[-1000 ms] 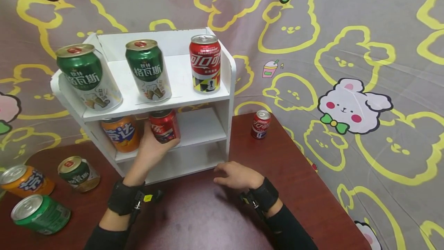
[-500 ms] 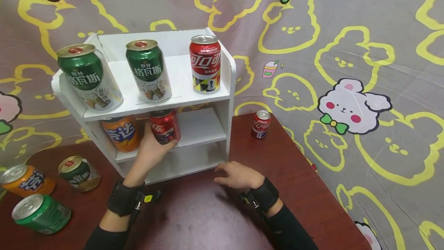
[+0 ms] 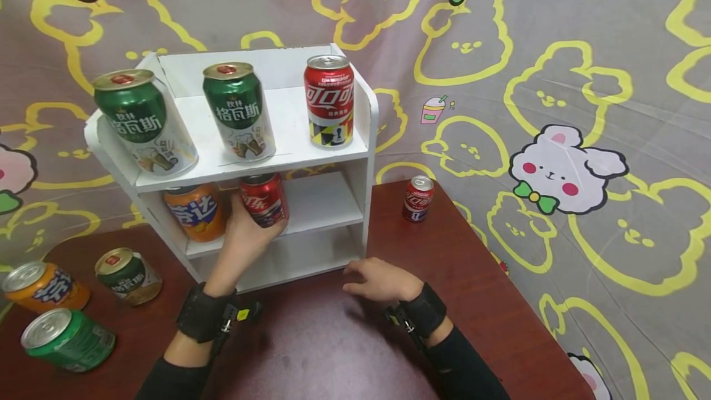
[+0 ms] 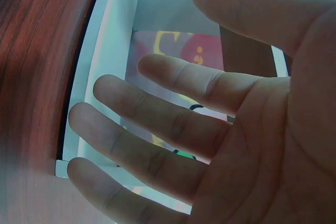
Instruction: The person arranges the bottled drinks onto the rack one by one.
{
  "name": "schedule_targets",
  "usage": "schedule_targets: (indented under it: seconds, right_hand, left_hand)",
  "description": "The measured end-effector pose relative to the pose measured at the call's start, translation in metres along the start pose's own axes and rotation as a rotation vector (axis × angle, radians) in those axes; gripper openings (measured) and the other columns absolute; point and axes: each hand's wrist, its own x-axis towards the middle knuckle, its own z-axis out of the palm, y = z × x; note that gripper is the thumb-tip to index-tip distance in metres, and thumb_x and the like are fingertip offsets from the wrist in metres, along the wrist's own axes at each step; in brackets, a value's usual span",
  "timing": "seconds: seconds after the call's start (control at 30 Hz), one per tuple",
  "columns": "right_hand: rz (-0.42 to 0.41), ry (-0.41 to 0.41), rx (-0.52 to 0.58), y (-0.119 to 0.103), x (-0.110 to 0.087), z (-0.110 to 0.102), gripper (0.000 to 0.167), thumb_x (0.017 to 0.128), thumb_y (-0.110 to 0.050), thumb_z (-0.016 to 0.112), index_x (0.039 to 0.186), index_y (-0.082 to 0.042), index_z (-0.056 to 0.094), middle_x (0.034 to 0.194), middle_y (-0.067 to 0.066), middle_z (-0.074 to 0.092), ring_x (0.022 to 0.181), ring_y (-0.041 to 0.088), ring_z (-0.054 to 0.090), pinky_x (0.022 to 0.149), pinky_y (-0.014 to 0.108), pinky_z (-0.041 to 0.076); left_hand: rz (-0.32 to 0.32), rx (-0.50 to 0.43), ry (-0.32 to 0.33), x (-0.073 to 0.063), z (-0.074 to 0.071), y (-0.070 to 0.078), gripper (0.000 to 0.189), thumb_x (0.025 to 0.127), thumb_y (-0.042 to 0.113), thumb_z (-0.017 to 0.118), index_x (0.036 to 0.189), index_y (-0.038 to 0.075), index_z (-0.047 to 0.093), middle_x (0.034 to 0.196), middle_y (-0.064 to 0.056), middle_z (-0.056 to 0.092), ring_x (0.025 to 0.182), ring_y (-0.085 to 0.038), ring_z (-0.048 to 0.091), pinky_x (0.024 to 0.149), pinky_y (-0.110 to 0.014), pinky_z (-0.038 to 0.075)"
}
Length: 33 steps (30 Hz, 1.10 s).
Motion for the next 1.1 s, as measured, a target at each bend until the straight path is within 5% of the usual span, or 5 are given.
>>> schedule_targets:
  seconds: [0.43,0.8,1.1]
  right_hand:
    - [0.011,0.000,-0.005,-0.0012,0.0008,-0.0003,0.043,0.095,-0.036,0.057,0.124,-0.006,0.059,0.114,-0.001,0.062,0.102,0.010,0.056,0.087,0.034,0.047]
    - [0.008,-0.002,-0.013,-0.0006,0.0009,0.0015,0.043,0.095,-0.036,0.056,0.124,-0.006,0.058,0.115,0.001,0.062,0.102,0.010,0.056,0.088,0.034,0.046]
    - [0.017,-0.013,0.003,-0.0016,0.0006,0.0002,0.043,0.095,-0.037,0.056,0.125,-0.006,0.058,0.115,0.000,0.062,0.102,0.009,0.056,0.087,0.034,0.047]
  left_hand:
    - [0.024,-0.012,0.070,0.0016,0.0055,-0.0017,0.090,0.073,0.023,0.081,0.136,-0.001,0.022,0.127,-0.023,0.039,0.115,-0.035,0.043,0.097,-0.047,0.035]
    - [0.051,-0.056,-0.028,0.0010,-0.0010,-0.0038,0.085,0.080,0.022,0.074,0.140,0.004,0.016,0.128,-0.020,0.041,0.114,-0.032,0.045,0.098,-0.046,0.037]
    - [0.043,-0.013,-0.027,0.0008,-0.0015,-0.0031,0.083,0.080,0.024,0.074,0.138,0.001,0.019,0.126,-0.021,0.044,0.113,-0.033,0.047,0.096,-0.047,0.038]
